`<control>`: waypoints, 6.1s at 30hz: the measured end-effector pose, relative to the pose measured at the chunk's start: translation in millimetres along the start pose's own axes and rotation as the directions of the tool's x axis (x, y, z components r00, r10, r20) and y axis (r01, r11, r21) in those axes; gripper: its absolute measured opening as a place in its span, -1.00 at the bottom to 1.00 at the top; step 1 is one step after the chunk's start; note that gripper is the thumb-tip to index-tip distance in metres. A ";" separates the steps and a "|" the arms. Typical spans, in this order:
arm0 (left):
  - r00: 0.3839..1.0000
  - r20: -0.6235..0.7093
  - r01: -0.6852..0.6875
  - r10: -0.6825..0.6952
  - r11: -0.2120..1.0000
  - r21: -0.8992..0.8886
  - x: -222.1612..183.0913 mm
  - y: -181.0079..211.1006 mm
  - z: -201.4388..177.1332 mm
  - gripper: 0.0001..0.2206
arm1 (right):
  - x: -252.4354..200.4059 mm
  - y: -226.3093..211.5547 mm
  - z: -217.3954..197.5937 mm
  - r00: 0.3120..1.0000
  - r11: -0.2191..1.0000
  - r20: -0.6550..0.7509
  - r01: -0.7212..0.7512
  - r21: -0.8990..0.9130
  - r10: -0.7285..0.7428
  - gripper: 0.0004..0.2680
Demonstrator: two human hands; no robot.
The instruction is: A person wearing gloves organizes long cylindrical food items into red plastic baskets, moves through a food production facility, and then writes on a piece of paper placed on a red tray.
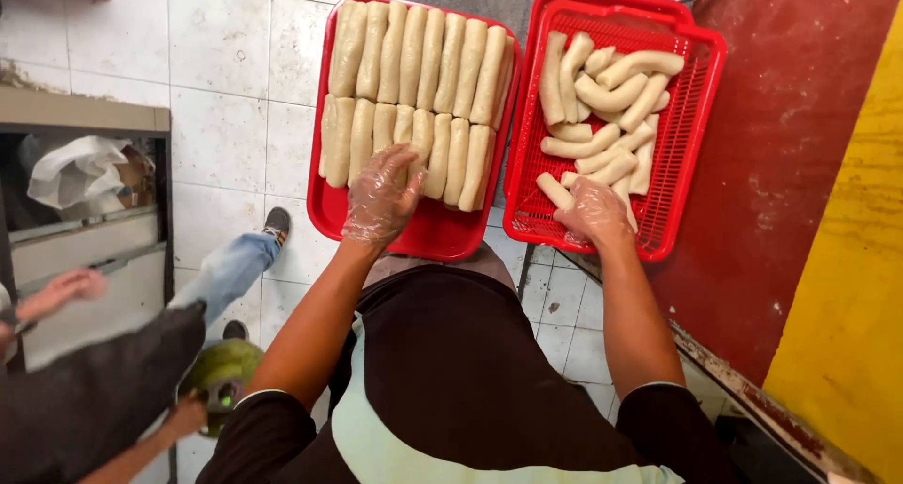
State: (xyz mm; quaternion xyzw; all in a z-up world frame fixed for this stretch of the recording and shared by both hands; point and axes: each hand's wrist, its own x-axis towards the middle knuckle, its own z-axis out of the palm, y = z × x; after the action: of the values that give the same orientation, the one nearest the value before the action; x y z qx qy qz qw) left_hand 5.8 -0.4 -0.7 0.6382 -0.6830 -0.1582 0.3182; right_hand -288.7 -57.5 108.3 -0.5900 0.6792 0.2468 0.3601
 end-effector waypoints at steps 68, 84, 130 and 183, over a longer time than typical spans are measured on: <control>0.828 0.465 -0.399 0.313 0.911 0.099 107.4 -80.5 -13.2 -0.58 | 59.6 -101.0 125.5 0.263 0.794 -0.763 -0.017 0.608 0.590 -0.69; 0.838 0.499 -0.337 0.220 0.928 0.158 103.8 -30.2 22.4 -0.48 | 67.2 -83.3 133.3 0.298 0.761 -0.784 0.215 0.612 0.545 -0.72; 0.973 0.178 0.201 -0.149 0.923 -0.327 46.2 43.3 6.2 -0.68 | 82.9 -40.5 -13.9 0.928 0.216 -0.362 0.337 0.916 0.087 -0.67; 0.926 0.244 0.306 -0.289 0.951 -0.036 133.3 -92.7 -38.5 -0.49 | 154.9 -79.6 -0.2 0.442 0.867 -0.843 0.236 0.438 0.306 -0.88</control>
State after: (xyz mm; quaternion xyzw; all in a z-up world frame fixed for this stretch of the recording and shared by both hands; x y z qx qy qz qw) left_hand 104.0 -135.3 1.3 0.6989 -0.6048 -0.3044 0.2305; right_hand -217.6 -168.8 -5.3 -0.5007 0.8159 -0.2780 0.0792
